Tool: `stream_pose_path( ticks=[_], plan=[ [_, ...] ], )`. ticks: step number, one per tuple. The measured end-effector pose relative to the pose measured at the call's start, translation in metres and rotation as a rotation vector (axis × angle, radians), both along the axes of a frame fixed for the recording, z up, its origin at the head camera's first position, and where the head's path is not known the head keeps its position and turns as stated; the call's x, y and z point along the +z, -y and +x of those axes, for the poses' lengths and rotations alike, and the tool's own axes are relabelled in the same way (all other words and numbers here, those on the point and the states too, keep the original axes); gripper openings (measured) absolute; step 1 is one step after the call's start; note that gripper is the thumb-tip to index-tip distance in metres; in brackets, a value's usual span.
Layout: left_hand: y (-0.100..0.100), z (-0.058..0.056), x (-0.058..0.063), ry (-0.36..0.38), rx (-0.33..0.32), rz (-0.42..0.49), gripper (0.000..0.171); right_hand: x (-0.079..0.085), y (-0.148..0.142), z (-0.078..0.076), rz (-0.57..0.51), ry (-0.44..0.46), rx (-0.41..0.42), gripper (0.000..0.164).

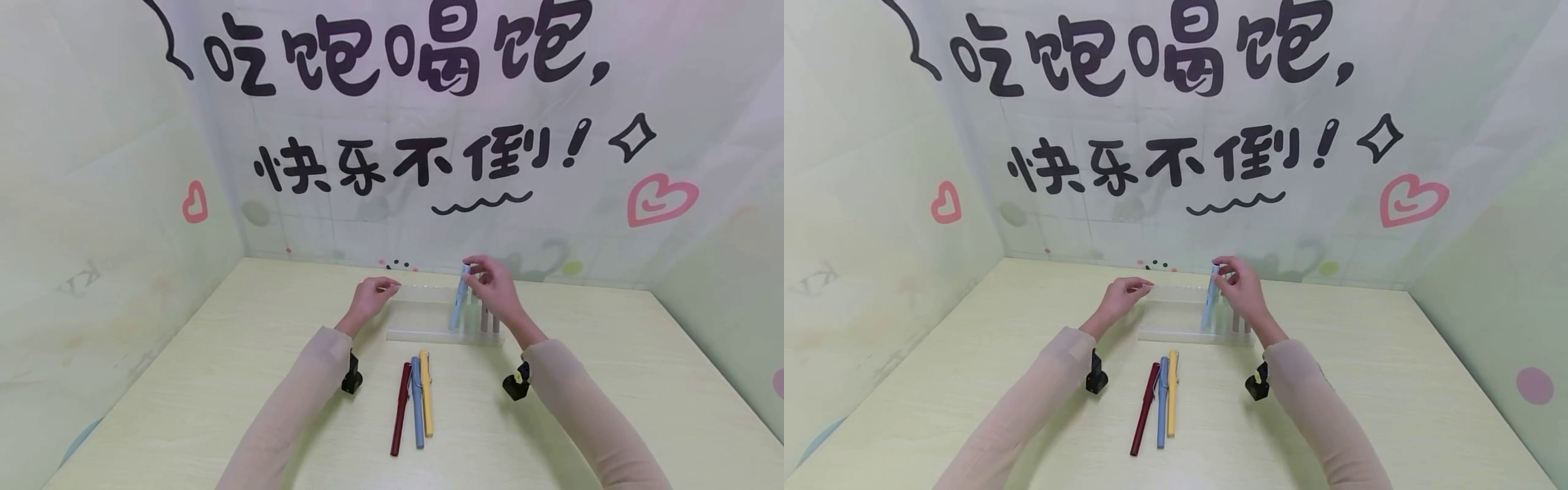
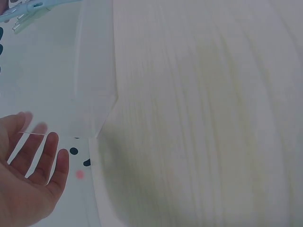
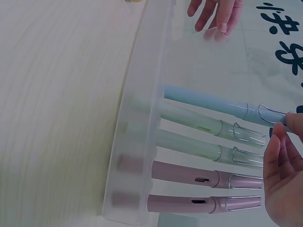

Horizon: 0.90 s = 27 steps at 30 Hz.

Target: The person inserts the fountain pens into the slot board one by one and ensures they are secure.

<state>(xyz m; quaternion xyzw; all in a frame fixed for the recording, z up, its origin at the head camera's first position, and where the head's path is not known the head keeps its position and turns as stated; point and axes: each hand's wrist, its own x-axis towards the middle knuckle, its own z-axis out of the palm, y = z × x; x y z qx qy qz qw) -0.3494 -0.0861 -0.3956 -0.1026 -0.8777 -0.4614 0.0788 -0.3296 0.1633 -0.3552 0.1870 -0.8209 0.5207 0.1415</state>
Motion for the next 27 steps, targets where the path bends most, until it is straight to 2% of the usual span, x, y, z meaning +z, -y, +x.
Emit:
stream_pose_path(
  ticks=[4, 11, 15, 19, 25, 27],
  plan=[
    [0.0, 0.0, -0.001, 0.001, 0.001, 0.002, 0.02, 0.003, 0.001, 0.004, 0.018, 0.022, 0.023, 0.026],
    [0.0, -0.001, -0.002, -0.008, 0.001, 0.009, 0.019, 0.023, 0.011, 0.025, 0.058, 0.047, 0.076, 0.025],
    [0.001, -0.003, -0.003, -0.012, -0.004, 0.008, 0.019, 0.025, 0.013, 0.028, 0.097, 0.065, 0.076, 0.025],
    [0.001, -0.003, -0.003, -0.012, -0.008, 0.011, 0.019, 0.023, 0.013, 0.026, 0.1, 0.062, 0.079, 0.025],
    [0.001, -0.003, -0.003, -0.015, -0.009, 0.009, 0.019, -0.003, 0.005, 0.0, 0.102, 0.013, 0.064, 0.027],
    [0.001, -0.002, -0.003, -0.017, -0.01, 0.008, 0.019, -0.006, 0.005, -0.004, 0.121, -0.006, 0.046, 0.027]
  ],
)
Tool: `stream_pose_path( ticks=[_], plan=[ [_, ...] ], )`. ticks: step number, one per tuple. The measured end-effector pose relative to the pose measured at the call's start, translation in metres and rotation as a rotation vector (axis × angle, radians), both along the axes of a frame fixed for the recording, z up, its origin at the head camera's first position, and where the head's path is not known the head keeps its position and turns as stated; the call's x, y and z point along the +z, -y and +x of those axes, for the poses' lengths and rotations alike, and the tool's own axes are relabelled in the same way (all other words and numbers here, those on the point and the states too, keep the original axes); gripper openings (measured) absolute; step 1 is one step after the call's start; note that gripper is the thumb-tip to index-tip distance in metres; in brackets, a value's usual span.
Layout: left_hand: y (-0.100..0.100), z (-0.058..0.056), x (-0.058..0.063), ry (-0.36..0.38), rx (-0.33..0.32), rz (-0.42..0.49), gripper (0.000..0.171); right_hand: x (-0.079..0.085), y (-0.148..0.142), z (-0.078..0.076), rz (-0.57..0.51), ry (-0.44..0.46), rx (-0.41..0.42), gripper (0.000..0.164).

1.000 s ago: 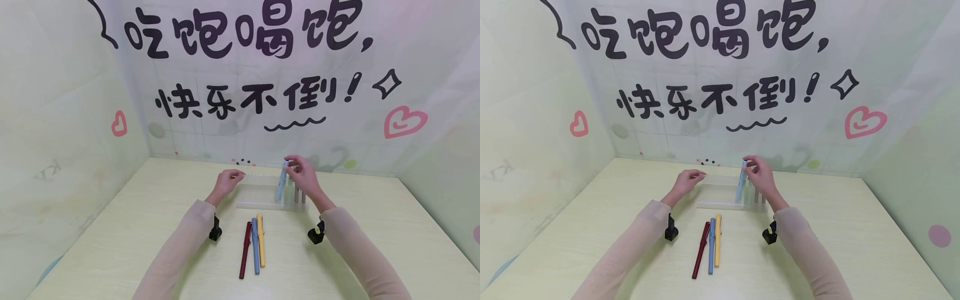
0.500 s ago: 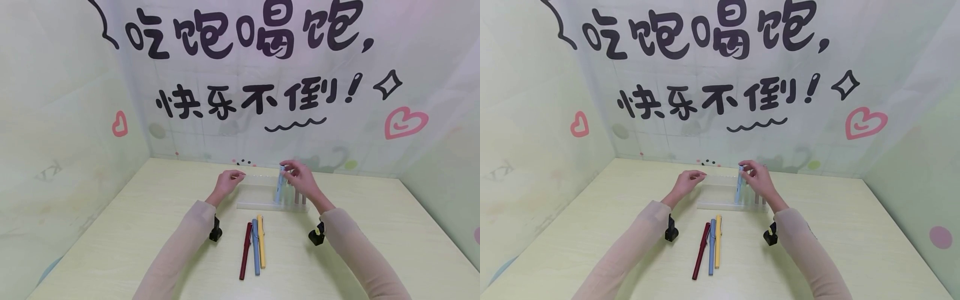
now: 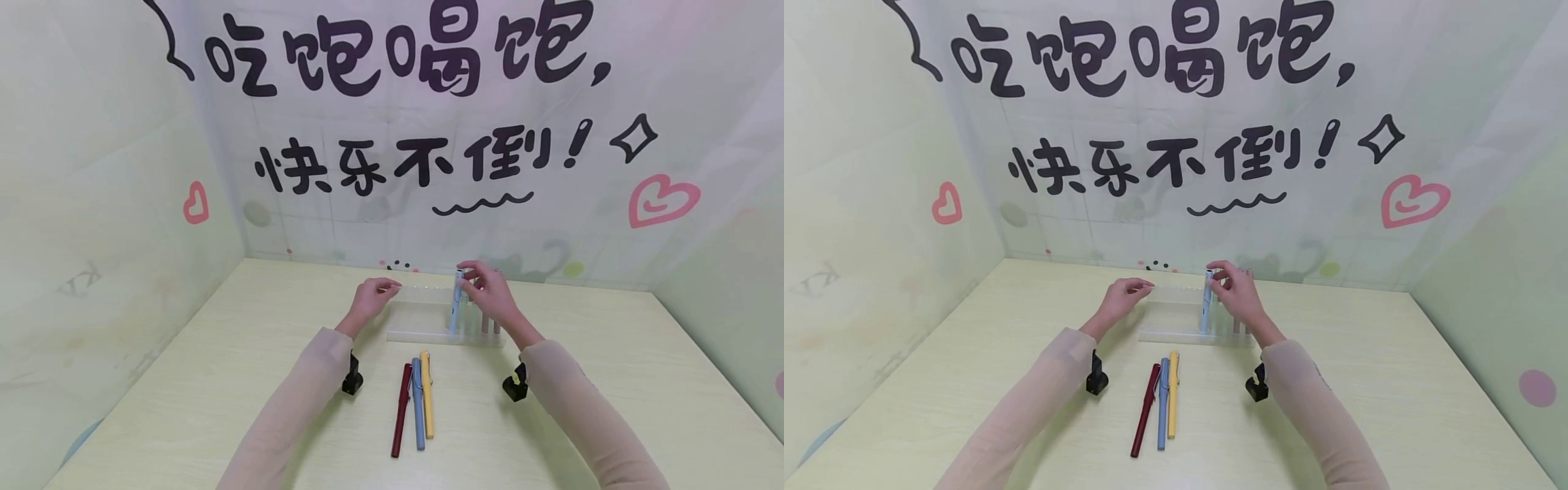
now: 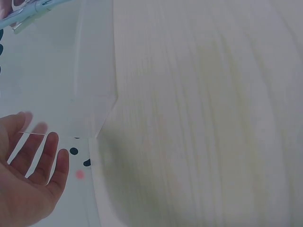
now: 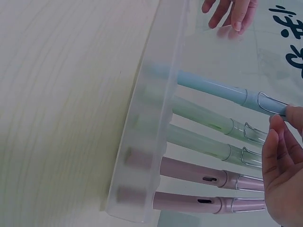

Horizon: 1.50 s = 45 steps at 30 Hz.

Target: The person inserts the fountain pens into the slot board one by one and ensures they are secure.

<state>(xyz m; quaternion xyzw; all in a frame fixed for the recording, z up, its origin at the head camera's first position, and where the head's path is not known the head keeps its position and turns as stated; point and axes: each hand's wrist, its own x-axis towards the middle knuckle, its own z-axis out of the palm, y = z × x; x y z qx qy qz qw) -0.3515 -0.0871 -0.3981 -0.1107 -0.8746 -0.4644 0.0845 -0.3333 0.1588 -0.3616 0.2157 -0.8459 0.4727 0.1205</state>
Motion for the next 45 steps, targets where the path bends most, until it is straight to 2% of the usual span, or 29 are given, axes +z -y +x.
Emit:
stream_pose_path(
  ticks=[10, 16, 25, 37, 45],
  plan=[
    [-0.001, -0.001, -0.001, -0.007, -0.002, -0.002, 0.019, 0.002, 0.003, -0.002, 0.098, -0.054, -0.067, 0.024],
    [0.0, -0.001, -0.001, -0.005, -0.003, -0.005, 0.02, 0.001, 0.003, -0.006, 0.107, -0.028, -0.095, 0.023],
    [0.0, -0.001, -0.002, -0.03, -0.01, -0.007, 0.019, -0.001, 0.004, -0.011, 0.132, -0.081, -0.107, 0.023],
    [0.0, 0.002, -0.001, -0.018, -0.027, 0.007, 0.021, -0.002, 0.006, -0.014, 0.143, -0.053, -0.126, 0.024],
    [0.0, 0.002, 0.0, -0.015, -0.017, 0.009, 0.019, -0.002, 0.006, -0.016, 0.164, -0.074, -0.131, 0.026]
  ],
)
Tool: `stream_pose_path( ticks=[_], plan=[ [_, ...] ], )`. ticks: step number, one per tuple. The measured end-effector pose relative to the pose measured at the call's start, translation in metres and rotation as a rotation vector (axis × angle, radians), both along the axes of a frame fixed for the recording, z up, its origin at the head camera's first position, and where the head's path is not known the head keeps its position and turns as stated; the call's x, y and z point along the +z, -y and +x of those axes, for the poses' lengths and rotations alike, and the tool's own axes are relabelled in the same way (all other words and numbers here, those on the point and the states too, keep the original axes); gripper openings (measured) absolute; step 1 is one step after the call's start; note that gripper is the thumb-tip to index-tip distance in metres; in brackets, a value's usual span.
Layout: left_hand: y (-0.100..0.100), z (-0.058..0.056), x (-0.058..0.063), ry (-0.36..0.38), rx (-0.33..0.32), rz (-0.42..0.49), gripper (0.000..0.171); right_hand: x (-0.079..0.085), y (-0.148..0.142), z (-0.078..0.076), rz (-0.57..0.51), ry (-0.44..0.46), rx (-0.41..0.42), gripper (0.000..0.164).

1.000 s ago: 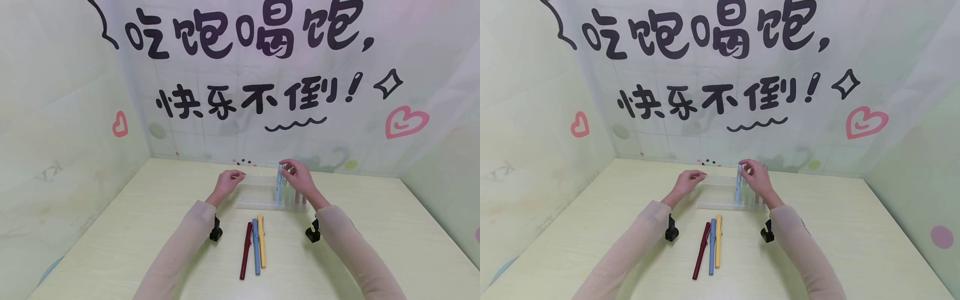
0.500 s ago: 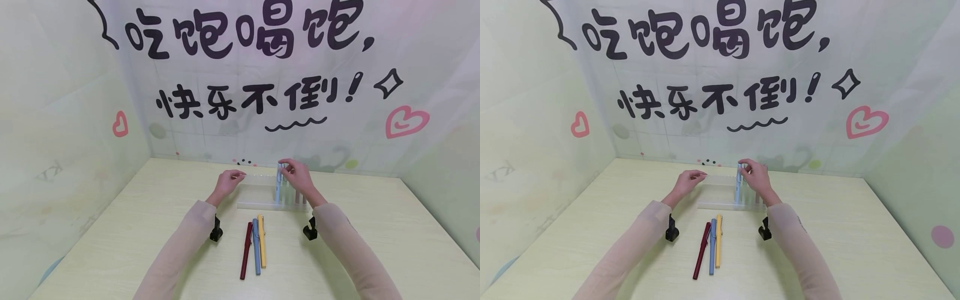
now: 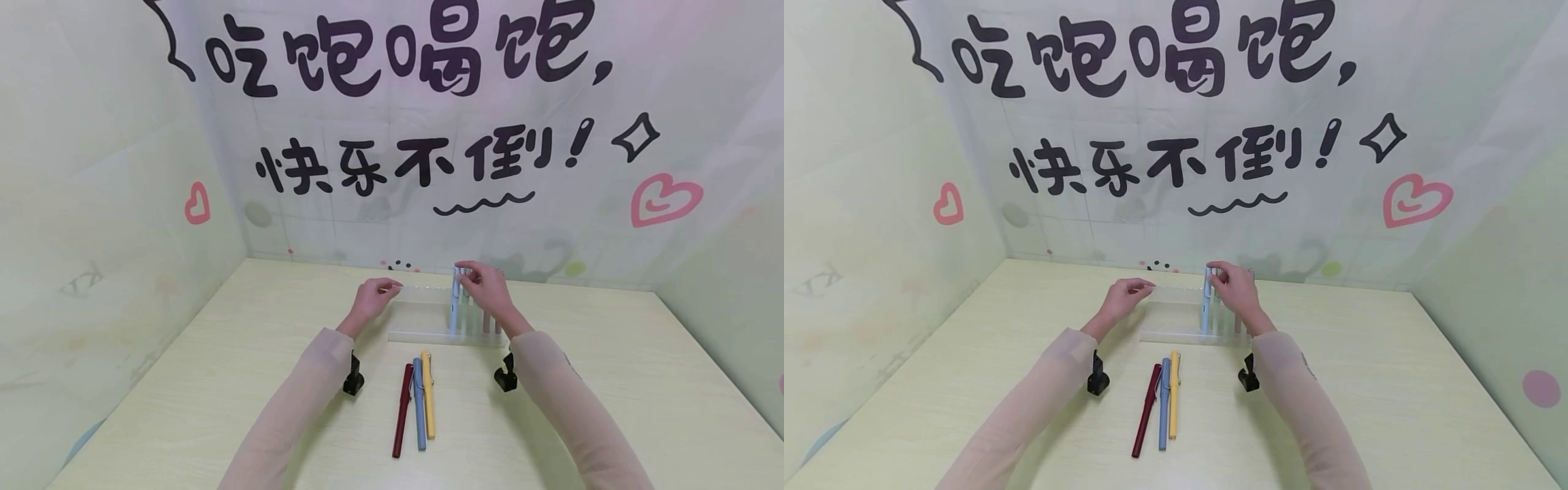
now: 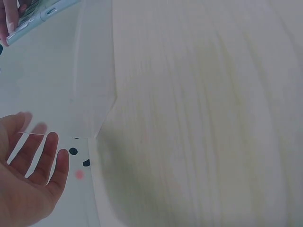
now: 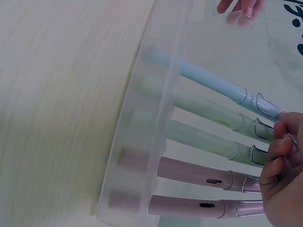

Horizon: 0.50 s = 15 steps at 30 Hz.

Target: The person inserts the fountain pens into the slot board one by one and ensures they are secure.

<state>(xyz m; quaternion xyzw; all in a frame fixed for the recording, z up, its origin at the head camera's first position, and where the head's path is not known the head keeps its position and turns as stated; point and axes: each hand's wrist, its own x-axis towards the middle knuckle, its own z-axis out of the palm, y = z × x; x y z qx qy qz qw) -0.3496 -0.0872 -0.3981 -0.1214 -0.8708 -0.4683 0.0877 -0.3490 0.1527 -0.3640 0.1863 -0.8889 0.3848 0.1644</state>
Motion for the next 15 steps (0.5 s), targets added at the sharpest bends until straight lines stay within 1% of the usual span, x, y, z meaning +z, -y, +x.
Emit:
stream_pose_path(
  ticks=[5, 15],
  plan=[
    [0.0001, -0.0011, -0.0005, -0.004, -0.003, 0.001, 0.019, -0.0012, 0.0001, -0.0017, 0.023, -0.01, 0.003, 0.027],
    [0.0, -0.0006, -0.0002, 0.007, -0.001, 0.001, 0.02, -0.001, 0.0009, -0.0025, 0.059, 0.011, -0.028, 0.028]
  ],
)
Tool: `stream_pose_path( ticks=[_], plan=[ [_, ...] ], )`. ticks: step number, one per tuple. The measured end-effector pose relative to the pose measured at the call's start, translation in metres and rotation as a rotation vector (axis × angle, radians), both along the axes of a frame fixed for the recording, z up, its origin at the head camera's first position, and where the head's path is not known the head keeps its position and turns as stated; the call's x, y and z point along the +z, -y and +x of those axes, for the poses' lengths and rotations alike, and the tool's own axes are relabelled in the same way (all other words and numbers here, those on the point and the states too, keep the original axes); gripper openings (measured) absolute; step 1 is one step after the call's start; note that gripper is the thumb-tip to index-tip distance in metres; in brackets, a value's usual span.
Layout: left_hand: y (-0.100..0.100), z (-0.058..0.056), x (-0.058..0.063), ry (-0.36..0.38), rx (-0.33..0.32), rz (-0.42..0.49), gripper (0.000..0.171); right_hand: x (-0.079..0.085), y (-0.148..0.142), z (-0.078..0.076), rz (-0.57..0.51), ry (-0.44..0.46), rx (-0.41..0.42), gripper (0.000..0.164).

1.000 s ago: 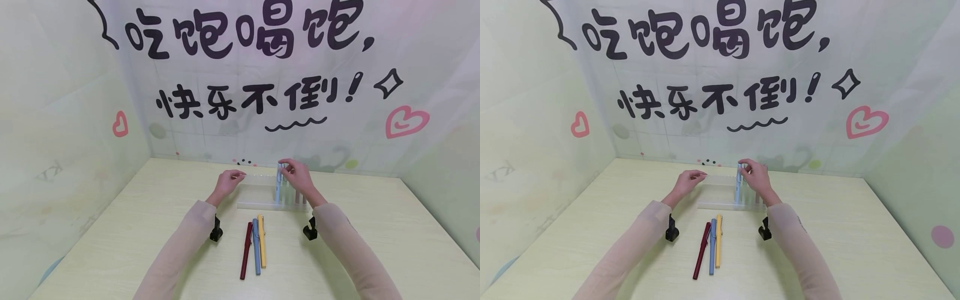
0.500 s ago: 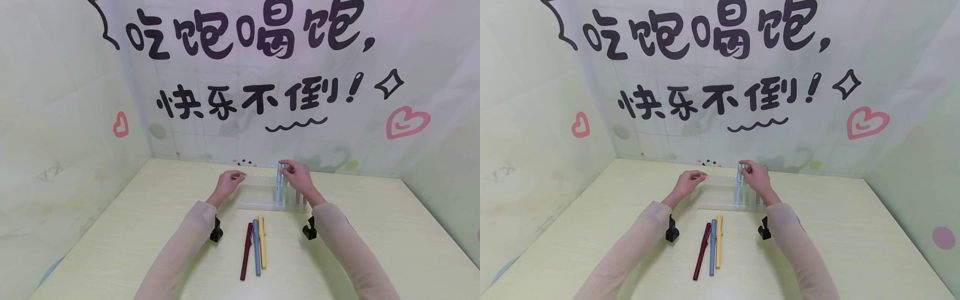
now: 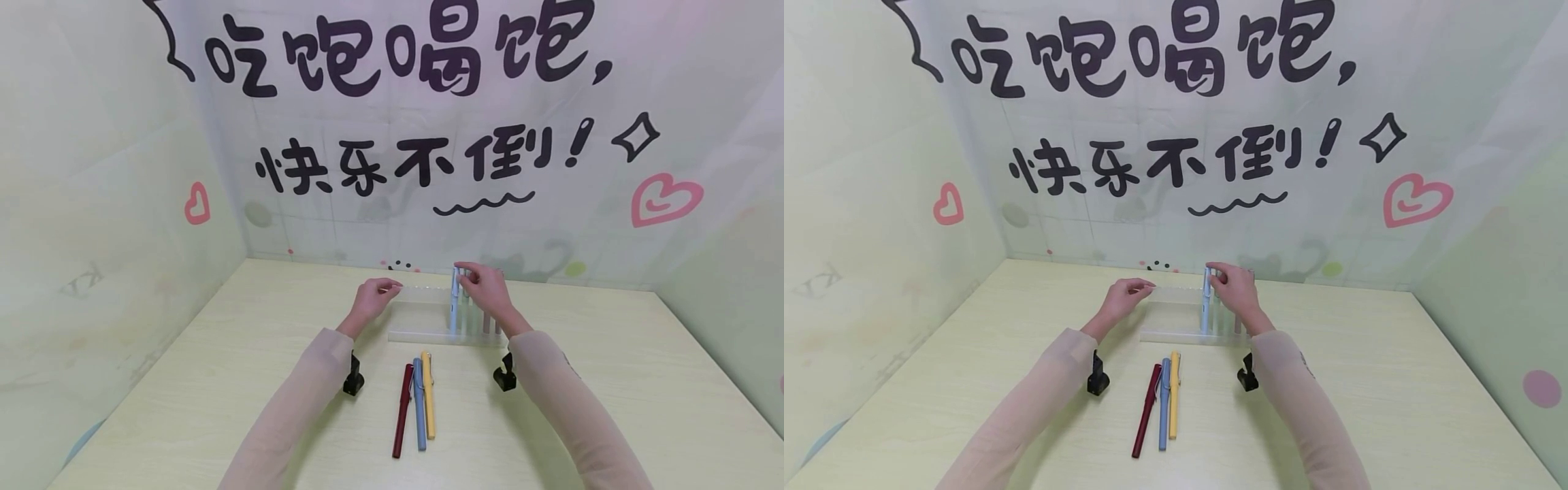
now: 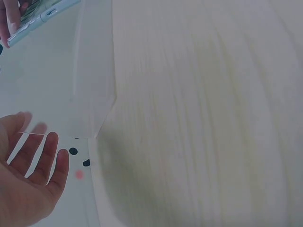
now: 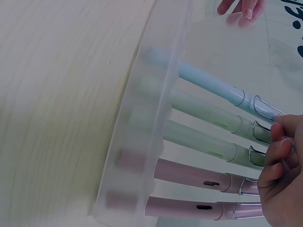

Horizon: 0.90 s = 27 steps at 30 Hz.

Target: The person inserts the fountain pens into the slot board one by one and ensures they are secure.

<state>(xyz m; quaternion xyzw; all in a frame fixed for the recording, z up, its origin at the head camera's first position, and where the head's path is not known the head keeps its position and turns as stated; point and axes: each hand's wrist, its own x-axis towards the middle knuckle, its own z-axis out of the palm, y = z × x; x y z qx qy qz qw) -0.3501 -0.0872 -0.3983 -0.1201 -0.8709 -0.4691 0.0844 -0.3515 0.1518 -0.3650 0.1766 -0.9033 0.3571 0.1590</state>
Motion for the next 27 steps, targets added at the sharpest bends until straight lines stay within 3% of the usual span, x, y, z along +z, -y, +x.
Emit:
stream_pose_path(
  ticks=[19, 27],
  plan=[
    [-0.0004, -0.001, -0.0001, 0.0, 0.008, -0.003, 0.021, 0.0011, 0.0005, 0.0013, 0.025, 0.009, -0.011, 0.031],
    [-0.0011, 0.0004, 0.0011, -0.001, 0.016, -0.013, 0.019, 0.0063, -0.002, 0.0051, -0.028, 0.026, -0.014, 0.032]
  ],
)
